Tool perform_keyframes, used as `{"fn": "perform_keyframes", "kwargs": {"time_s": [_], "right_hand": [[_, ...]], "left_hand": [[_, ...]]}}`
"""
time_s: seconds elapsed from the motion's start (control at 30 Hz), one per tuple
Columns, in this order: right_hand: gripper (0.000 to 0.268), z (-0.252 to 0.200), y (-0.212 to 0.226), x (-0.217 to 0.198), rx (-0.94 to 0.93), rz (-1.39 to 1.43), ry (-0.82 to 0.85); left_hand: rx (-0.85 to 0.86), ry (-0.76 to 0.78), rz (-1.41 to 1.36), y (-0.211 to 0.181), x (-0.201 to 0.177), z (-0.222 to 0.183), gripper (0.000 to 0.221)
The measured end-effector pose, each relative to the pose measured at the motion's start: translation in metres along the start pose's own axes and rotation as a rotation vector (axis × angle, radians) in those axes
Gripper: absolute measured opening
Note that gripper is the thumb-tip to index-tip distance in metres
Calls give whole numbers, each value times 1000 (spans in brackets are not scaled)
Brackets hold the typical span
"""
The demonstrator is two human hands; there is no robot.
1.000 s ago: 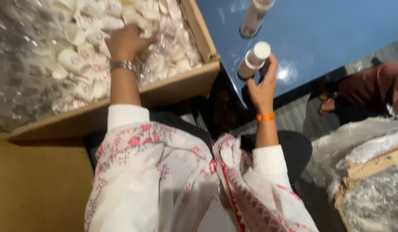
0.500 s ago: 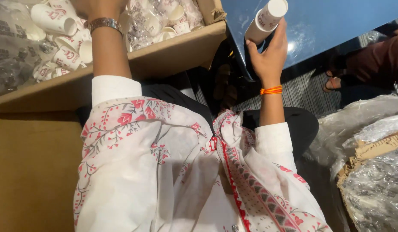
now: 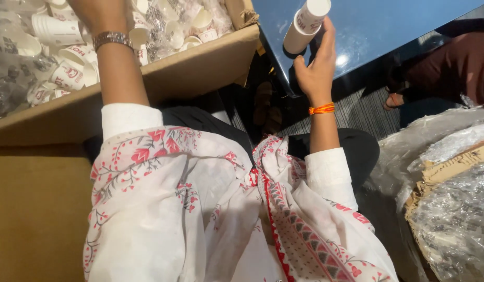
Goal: The person organizes paper cups into stacks by hand, places them into plastic sleeves, and handles small white plastic bottles and caps on a blue table.
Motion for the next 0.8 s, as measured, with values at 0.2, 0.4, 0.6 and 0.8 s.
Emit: {"fn": "perform_keyframes", "kwargs": {"time_s": [0.2, 0.4, 0.6, 0.8], "right_hand": [[82, 5, 14, -4, 5, -47, -24], [80, 6, 23, -7, 103, -100, 5], [78, 10, 25, -17, 6, 179, -51], [82, 23, 36, -8, 73, 134, -1]], "left_hand": [[606, -190, -195, -217, -73, -131, 54], [410, 411, -911, -314, -8, -308, 49], [497, 464, -751, -332, 20, -312, 40], [580, 559, -686, -346, 24, -297, 42]]}}
Point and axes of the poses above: each hand's wrist, its own z-axis towards the middle knuckle, its own x-axis out of the palm, y = z × x, the point moved 4 cm from there along z, towards the middle knuckle, and after that the axes turned 12 degrees about -z, right-handed, at the moved point
